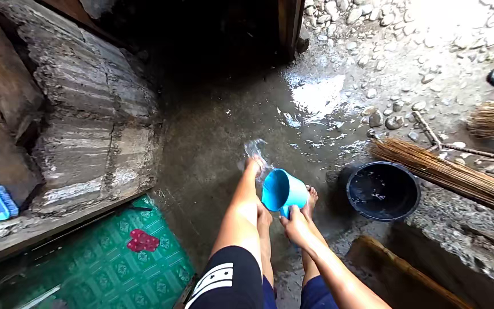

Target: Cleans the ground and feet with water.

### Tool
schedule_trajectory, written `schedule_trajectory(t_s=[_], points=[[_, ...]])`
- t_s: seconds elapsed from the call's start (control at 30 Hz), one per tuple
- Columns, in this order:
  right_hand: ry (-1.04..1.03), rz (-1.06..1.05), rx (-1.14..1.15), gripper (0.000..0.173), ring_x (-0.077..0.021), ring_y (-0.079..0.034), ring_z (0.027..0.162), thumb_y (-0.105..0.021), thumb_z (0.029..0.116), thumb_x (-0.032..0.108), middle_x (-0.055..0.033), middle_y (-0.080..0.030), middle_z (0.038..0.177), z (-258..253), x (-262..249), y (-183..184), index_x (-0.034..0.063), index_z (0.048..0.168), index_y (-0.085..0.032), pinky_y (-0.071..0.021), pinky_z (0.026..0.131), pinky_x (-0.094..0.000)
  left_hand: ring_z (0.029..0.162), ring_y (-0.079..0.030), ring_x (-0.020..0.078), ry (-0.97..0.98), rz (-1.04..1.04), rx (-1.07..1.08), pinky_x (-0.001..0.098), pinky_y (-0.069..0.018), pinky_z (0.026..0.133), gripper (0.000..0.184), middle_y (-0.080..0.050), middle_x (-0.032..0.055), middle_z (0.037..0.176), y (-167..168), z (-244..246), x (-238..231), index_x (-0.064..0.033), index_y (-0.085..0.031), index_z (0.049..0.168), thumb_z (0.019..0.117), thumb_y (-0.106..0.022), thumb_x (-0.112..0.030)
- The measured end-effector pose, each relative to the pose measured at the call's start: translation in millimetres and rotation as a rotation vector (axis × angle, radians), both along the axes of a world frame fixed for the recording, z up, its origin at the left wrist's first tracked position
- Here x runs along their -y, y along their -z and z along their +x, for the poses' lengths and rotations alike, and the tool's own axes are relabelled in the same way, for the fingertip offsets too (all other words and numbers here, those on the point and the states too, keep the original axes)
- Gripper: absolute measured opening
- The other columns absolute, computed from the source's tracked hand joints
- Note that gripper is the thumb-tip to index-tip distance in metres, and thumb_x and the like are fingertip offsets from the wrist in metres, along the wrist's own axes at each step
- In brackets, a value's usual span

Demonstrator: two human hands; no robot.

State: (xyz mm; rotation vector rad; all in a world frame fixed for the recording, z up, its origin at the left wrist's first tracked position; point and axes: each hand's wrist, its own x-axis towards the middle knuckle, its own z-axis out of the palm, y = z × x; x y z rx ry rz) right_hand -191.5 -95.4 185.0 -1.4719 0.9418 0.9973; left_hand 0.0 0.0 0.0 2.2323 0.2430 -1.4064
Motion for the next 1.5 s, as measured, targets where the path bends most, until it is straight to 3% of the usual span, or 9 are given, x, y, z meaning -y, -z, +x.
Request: schedule_trajectory(t_s=[0.2, 0.43, 0.6, 0.73, 0.87, 0.97, 1.03, 1.1, 1.5], points=[[0.457, 0.315, 0.247, 0.037, -0.0194, -0.066, 0.065, -0.053, 0.1039, 0.017, -0.0108, -0.068, 0.092, -69, 51, 35, 0.0034, 0.138, -0.047, -0.0591, 0.059, -0.0349, 0.114, -0.064, 0.0419, -0.185, 0.012, 0.326, 0.0573, -0.0504, 0.099, 0.039, -0.065, 0.0290, 0.124, -38, 87, -15, 0.0030, -0.059, 0.135, 0.1124, -0.035, -0.018], [0.499, 0.081, -0.013, 0.031, -0.0153, -0.058, 0.053, -0.050, 0.1047, 0.008, -0.0101, -0.062, 0.081, -177, 99, 41, 0.0009, 0.134, -0.046, -0.0530, 0.048, -0.0311, 0.128, -0.059, 0.0434, -0.023, 0.133, 0.302, 0.0595, -0.0456, 0.108, 0.060, -0.062, 0.0312, 0.132, -65, 13, -4, 0.0068, -0.060, 0.134, 0.1142, -0.026, -0.039], [0.102, -0.151, -0.292, 0.030, -0.0332, -0.064, 0.079, -0.062, 0.1014, 0.017, -0.0243, -0.066, 0.093, -175, 96, 88, -0.0108, 0.112, -0.062, -0.0537, 0.074, -0.0529, 0.140, -0.050, 0.0349, 0.043, 0.148, -0.039, 0.0483, -0.0395, 0.117, 0.043, -0.050, 0.0245, 0.151, -71, -55, -6, 0.0020, -0.044, 0.150, 0.1117, -0.039, -0.018], [-0.145, -0.139, -0.271, 0.035, -0.0424, -0.065, 0.111, -0.057, 0.1043, 0.021, -0.0304, -0.067, 0.118, -66, 67, 101, -0.0102, 0.115, -0.067, -0.0493, 0.097, -0.0595, 0.141, -0.049, 0.0340, 0.201, 0.140, -0.023, 0.0523, -0.0404, 0.116, 0.038, -0.053, 0.0193, 0.149, -22, -117, -50, -0.0059, -0.062, 0.137, 0.1062, -0.050, -0.024], [-0.104, -0.059, -0.141, 0.036, -0.0382, -0.065, 0.108, -0.055, 0.1052, 0.019, -0.0289, -0.065, 0.119, 63, 48, 57, -0.0108, 0.123, -0.063, -0.0496, 0.096, -0.0552, 0.150, -0.034, 0.0415, 0.256, 0.180, -0.241, 0.0511, -0.0274, 0.123, 0.043, -0.037, 0.0325, 0.157, -156, -100, 6, 0.0102, -0.043, 0.148, 0.1104, -0.037, -0.009], [0.078, -0.022, -0.102, 0.027, -0.0239, -0.058, 0.071, -0.054, 0.1046, 0.022, -0.0155, -0.060, 0.091, 78, 45, 68, -0.0038, 0.112, -0.060, -0.0512, 0.066, -0.0436, 0.151, -0.034, 0.0389, 0.298, 0.322, -0.351, 0.0482, -0.0251, 0.124, 0.043, -0.035, 0.0310, 0.159, -237, -81, 73, 0.0124, -0.038, 0.150, 0.1100, -0.032, -0.002], [0.182, 0.017, -0.054, 0.033, -0.0232, -0.060, 0.073, -0.055, 0.1056, 0.023, -0.0154, -0.061, 0.095, 59, 55, 76, -0.0029, 0.125, -0.054, -0.0526, 0.069, -0.0429, 0.152, -0.034, 0.0357, 0.464, 0.310, -0.349, 0.0473, -0.0259, 0.124, 0.044, -0.036, 0.0266, 0.161, -209, -91, 70, 0.0067, -0.038, 0.153, 0.1128, -0.028, -0.009], [0.239, 0.037, 0.023, 0.038, -0.0255, -0.064, 0.084, -0.057, 0.1056, 0.022, -0.0178, -0.065, 0.104, 17, 71, 84, -0.0013, 0.135, -0.051, -0.0544, 0.079, -0.0446, 0.117, -0.066, 0.0443, 0.615, -0.070, 0.079, 0.0527, -0.0560, 0.093, 0.046, -0.065, 0.0338, 0.126, -102, -133, 2, 0.0098, -0.060, 0.132, 0.1095, -0.036, -0.022], [0.976, -0.353, 0.051, 0.039, -0.0120, -0.056, 0.051, -0.053, 0.0987, 0.016, -0.0059, -0.060, 0.075, -310, 113, 82, -0.0040, 0.131, -0.049, -0.0516, 0.046, -0.0292, 0.139, -0.051, 0.0356, 0.588, -0.077, -0.258, 0.0532, -0.0406, 0.116, 0.046, -0.055, 0.0225, 0.147, 49, -203, 207, -0.0034, -0.051, 0.148, 0.1078, -0.051, -0.026]])
